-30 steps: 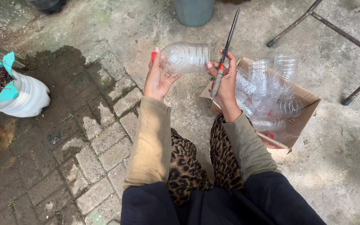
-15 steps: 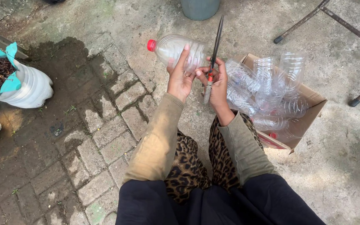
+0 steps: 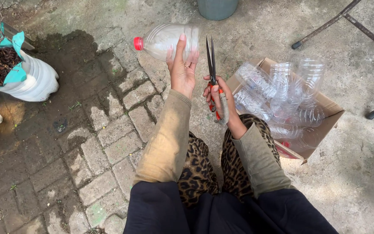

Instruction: Cutting the top sections off of clear plastic bottles and placing the resulting pieces into a cardboard box.

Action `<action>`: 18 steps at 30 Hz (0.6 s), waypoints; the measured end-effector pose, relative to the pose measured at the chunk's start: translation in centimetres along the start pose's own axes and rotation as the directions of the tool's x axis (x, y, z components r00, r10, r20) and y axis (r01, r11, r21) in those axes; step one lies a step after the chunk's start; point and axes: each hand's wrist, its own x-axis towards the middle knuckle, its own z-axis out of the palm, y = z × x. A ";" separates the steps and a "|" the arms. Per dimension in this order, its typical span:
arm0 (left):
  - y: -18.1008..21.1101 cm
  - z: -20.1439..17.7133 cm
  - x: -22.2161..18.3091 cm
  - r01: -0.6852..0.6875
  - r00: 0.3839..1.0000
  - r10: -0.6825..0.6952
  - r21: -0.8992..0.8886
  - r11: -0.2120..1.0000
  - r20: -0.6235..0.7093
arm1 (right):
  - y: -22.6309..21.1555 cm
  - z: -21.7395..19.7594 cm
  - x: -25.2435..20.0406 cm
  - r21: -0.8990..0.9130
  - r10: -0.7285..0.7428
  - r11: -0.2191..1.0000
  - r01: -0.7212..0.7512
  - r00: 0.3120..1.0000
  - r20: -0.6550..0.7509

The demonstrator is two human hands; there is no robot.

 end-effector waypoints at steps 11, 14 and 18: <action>1.6 -3.9 3.0 0.063 0.997 -0.062 -0.021 0.998 0.039 | -0.8 0.6 -0.3 0.013 0.146 0.989 -0.148 0.985 0.095; 1.0 -4.3 3.2 0.113 0.993 -0.115 0.055 0.992 0.038 | 0.3 1.1 0.1 -0.021 0.054 0.998 -0.055 0.998 -0.038; -0.5 -1.6 -0.3 0.195 0.980 -0.196 0.222 0.956 -0.017 | 1.0 1.3 0.6 -0.090 -0.290 0.957 0.276 0.931 -0.222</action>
